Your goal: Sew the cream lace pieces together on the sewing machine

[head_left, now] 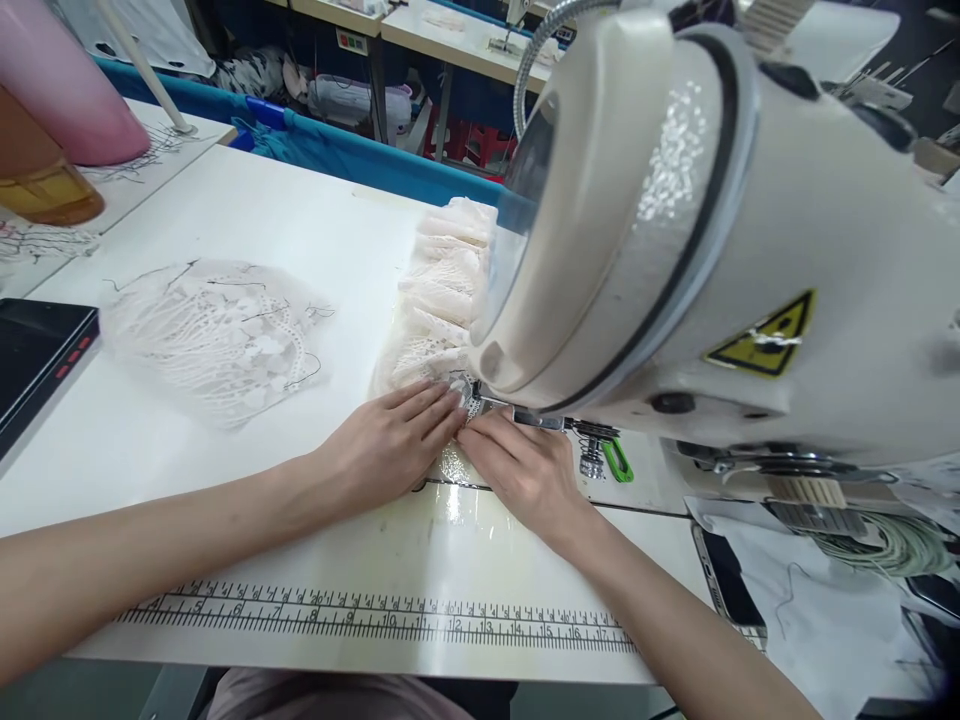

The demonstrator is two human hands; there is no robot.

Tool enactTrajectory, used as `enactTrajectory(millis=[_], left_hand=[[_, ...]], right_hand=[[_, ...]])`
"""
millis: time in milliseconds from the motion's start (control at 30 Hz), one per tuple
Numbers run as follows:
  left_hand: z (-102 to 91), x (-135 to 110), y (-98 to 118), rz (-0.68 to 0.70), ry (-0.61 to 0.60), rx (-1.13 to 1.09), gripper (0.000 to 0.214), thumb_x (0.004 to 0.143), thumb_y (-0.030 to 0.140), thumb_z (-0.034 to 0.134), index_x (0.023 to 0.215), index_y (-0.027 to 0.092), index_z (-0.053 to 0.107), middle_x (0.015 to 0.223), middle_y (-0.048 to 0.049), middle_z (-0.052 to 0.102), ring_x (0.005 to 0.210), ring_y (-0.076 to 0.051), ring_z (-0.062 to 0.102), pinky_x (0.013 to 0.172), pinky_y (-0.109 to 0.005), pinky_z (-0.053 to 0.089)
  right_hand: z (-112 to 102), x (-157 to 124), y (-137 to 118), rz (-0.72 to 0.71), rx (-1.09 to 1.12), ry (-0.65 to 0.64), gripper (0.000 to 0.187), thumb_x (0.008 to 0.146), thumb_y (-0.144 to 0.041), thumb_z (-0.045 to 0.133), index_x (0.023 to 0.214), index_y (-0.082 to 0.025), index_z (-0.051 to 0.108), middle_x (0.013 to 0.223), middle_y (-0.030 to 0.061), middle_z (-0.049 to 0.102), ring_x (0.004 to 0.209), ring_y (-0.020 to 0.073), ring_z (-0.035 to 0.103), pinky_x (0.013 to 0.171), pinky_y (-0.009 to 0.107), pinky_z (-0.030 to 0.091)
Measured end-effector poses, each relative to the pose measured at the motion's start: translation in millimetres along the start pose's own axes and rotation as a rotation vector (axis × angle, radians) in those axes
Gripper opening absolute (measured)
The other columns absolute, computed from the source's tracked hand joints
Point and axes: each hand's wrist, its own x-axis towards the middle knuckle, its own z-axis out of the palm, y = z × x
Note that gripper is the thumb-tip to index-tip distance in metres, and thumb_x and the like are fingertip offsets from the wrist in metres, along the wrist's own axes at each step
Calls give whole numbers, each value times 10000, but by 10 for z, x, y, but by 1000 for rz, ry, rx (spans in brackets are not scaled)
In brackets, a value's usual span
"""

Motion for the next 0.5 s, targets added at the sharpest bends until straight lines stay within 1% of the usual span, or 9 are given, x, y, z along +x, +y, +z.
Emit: enactTrajectory(millis=[133, 233, 367, 500], left_hand=[[11, 1, 18, -17, -26, 14, 330, 942, 169, 421, 1154, 46, 642, 1170, -158, 685, 1136, -260, 638, 983, -377, 532], [15, -1, 37, -30, -40, 19, 343, 936, 185, 432, 1170, 43, 637, 1182, -162, 679, 1145, -275, 632, 983, -393, 532], [7, 13, 56, -47, -25, 14, 325, 929, 186, 448, 1145, 58, 655, 1180, -150, 683, 1135, -273, 637, 1012, -402, 513], [-11, 38, 63, -42, -18, 9, 311, 941, 206, 447, 1115, 75, 669, 1156, -136, 696, 1134, -265, 638, 1036, -411, 495]], right_hand=[[-30, 31, 5, 26, 33, -23, 147, 876, -56, 590, 907, -177, 668, 875, -17, 717, 732, 79, 612, 654, 217, 421], [-46, 18, 26, 61, 35, -53, 137, 895, -94, 581, 919, -203, 661, 882, -27, 714, 724, 78, 624, 628, 219, 413], [-36, -49, 73, 112, 16, -108, 141, 927, -184, 574, 980, -253, 684, 916, -15, 719, 735, 97, 627, 610, 227, 416], [-5, -120, 121, 177, 95, -134, 212, 952, -218, 545, 1101, -290, 677, 1014, -1, 720, 772, 108, 632, 632, 225, 446]])
